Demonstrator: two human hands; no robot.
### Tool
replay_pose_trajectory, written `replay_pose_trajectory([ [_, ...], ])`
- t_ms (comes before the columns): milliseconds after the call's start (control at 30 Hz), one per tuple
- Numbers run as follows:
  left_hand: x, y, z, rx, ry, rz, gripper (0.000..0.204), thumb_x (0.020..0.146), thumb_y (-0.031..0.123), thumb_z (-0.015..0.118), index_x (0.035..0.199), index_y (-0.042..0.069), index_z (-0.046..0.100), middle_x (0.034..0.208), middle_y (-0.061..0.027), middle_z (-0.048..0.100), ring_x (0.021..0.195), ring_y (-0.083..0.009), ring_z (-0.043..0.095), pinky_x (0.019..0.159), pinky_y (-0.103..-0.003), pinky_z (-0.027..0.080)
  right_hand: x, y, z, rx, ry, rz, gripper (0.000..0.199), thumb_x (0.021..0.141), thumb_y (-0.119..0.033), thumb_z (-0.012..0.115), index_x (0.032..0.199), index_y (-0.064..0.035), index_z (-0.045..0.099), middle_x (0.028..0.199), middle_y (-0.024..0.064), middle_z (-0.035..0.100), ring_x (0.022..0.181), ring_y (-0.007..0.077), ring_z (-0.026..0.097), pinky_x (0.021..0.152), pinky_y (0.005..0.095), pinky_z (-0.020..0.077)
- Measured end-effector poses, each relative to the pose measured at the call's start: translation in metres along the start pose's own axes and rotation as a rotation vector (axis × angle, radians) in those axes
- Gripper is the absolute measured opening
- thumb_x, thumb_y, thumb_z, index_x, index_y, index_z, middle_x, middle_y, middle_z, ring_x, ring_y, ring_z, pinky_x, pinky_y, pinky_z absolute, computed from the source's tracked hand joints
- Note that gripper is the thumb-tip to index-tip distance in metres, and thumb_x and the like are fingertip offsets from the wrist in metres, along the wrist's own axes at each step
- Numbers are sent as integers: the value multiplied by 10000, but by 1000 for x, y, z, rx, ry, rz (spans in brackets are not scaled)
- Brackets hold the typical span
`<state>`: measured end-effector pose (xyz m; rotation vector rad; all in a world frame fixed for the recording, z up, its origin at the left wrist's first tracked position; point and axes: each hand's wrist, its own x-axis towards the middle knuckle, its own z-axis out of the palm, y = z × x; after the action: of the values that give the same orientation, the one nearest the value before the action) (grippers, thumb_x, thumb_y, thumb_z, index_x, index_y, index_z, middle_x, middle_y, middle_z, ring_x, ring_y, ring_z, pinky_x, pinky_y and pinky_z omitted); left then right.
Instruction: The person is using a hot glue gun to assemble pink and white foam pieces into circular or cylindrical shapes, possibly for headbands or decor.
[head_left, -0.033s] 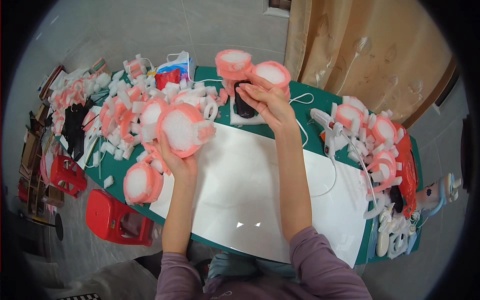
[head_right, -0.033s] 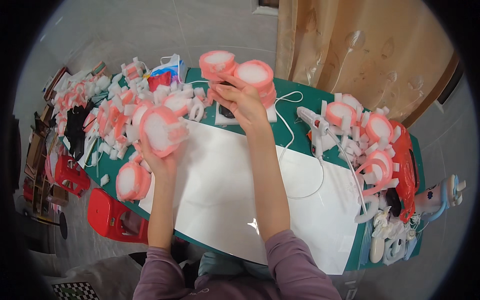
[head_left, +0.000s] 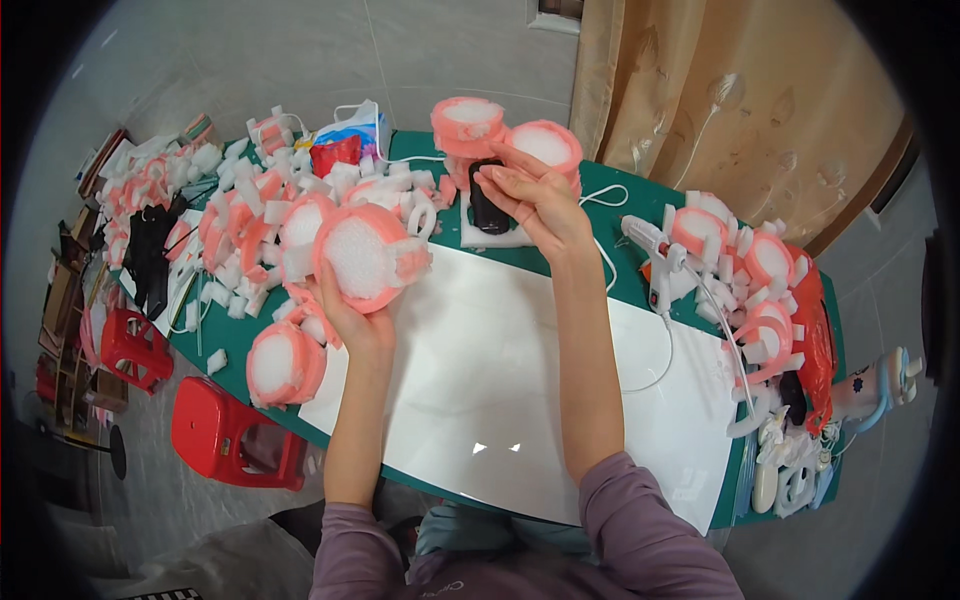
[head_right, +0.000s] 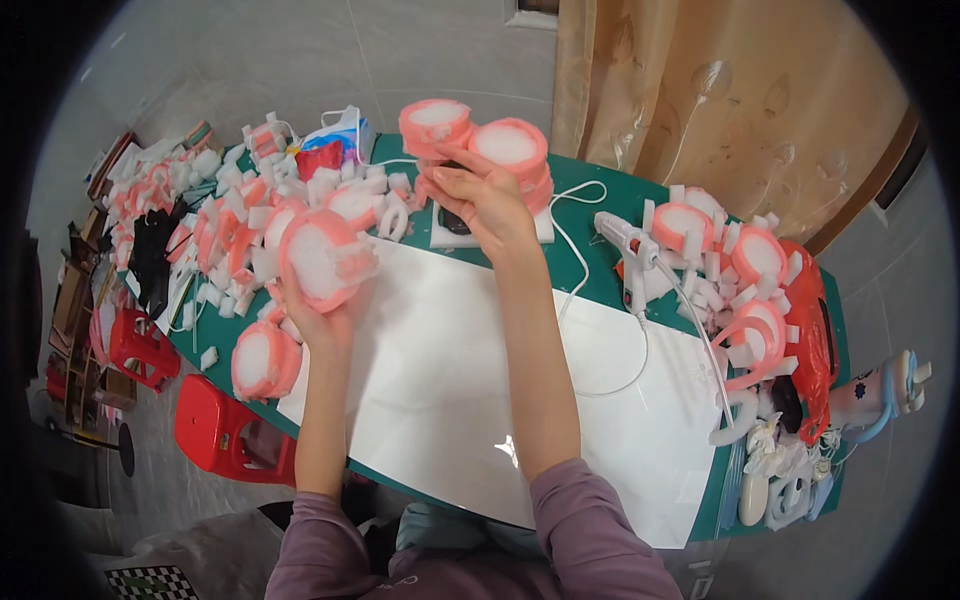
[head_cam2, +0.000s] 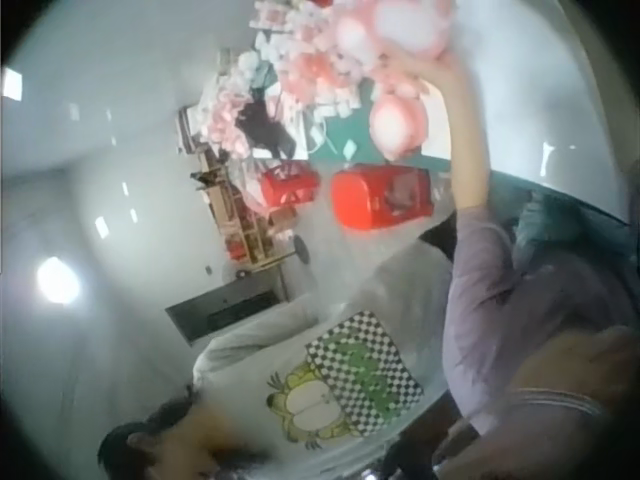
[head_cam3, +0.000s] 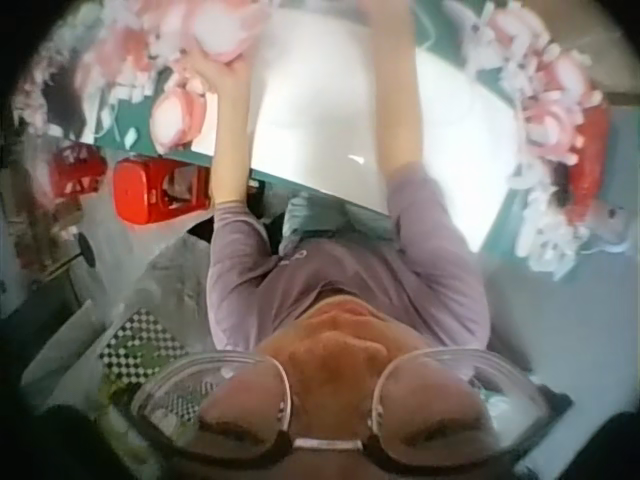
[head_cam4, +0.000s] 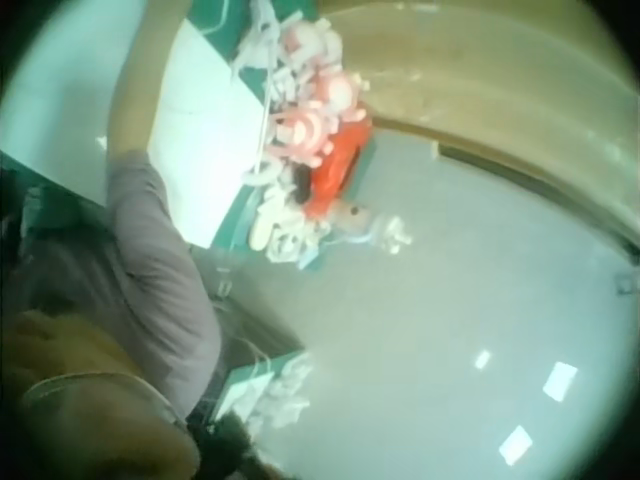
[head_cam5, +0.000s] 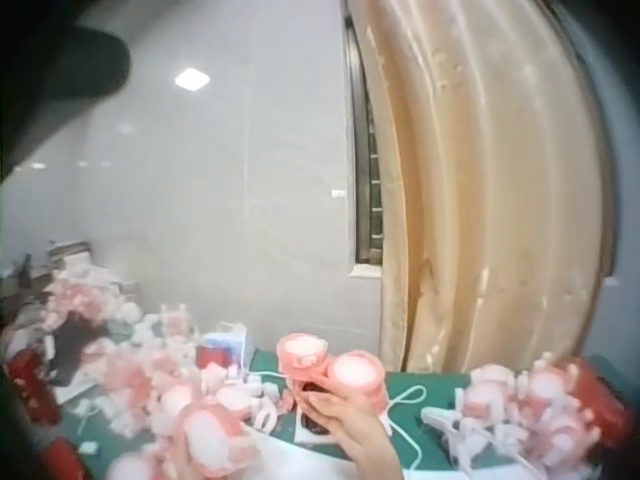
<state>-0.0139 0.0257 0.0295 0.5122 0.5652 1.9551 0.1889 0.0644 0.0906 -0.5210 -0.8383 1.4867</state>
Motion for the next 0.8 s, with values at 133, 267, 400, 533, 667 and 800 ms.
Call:
replay_pose_trajectory([
  [133, 2, -2, 0, 9, -1, 17, 495, 861, 242, 486, 1285, 171, 241, 1276, -75, 355, 1180, -251, 374, 943, -443, 375, 0, -4, 2, 30, -9, -10, 338, 805, 21, 534, 1131, 71, 462, 982, 150, 555, 916, 209, 564, 829, 280, 481],
  [267, -4, 1, 9, 37, -1, -9, 490, 857, 254, 486, 1282, 196, 250, 1272, -60, 360, 1173, -253, 378, 917, -456, 393, 0, -3, 4, -7, -31, -35, 310, 799, -16, 563, 1091, 65, 500, 925, 134, 568, 856, 191, 571, 810, 273, 486],
  [400, -6, 3, 9, 43, 42, -42, 488, 853, 267, 490, 1278, 201, 259, 1270, -57, 364, 1170, -257, 381, 892, -476, 406, 2, 3, 7, 8, -87, -26, 283, 803, -29, 564, 1072, 44, 518, 857, 99, 576, 804, 169, 569, 750, 256, 488],
  [533, -2, -2, 4, 24, 29, -65, 483, 855, 262, 487, 1278, 198, 262, 1273, -58, 364, 1172, -250, 381, 904, -465, 401, 5, 8, 5, 95, -104, -76, 233, 809, -6, 541, 1035, 36, 507, 771, 59, 525, 651, 131, 497, 603, 236, 426],
  [667, 3, -4, -5, -14, -36, -41, 481, 859, 257, 482, 1280, 191, 260, 1278, -62, 364, 1175, -241, 382, 919, -456, 392, 8, 12, 7, 161, -138, -108, 186, 807, 15, 520, 991, 19, 489, 736, 49, 490, 567, 105, 420, 517, 225, 338],
  [800, -3, 1, 5, 20, 3, -39, 477, 861, 256, 480, 1279, 185, 263, 1272, -64, 371, 1171, -242, 389, 918, -455, 396, 11, 20, 11, 199, -100, -132, 168, 805, 23, 500, 972, 13, 492, 742, 54, 486, 548, 92, 394, 499, 218, 310],
])
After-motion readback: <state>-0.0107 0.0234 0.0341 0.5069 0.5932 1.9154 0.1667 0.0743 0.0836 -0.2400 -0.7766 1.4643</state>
